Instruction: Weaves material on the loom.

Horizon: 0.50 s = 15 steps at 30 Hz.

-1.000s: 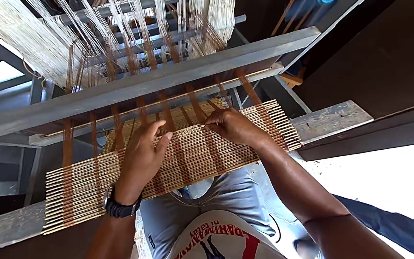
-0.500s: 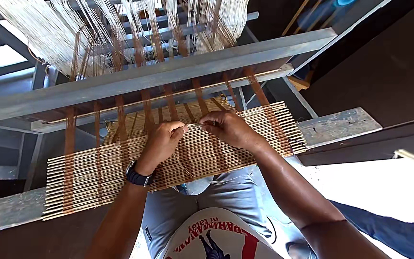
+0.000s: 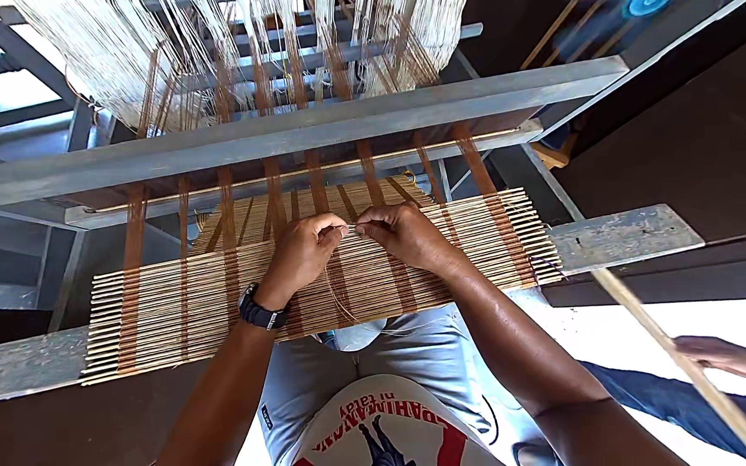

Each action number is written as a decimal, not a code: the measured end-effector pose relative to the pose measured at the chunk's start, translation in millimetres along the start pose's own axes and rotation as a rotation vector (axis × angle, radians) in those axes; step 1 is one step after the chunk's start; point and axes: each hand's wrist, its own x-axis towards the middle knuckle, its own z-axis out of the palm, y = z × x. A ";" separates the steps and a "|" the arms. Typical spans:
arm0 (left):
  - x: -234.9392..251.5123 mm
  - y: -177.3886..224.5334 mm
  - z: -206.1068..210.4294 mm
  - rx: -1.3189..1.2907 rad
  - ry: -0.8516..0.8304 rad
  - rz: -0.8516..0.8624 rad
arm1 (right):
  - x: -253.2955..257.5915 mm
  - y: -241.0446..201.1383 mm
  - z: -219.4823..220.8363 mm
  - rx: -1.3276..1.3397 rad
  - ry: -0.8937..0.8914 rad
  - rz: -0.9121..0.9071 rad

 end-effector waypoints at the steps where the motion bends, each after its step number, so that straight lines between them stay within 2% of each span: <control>1: 0.2 0.3 0.0 0.001 -0.005 -0.013 | -0.1 0.0 -0.1 0.008 0.001 0.006; 8: 0.1 1.0 1.2 0.019 0.009 -0.042 | -1.2 2.0 5.2 0.040 0.021 0.024; 15: -2.2 2.7 0.7 0.029 -0.005 -0.052 | -4.8 4.8 10.1 0.228 0.073 0.077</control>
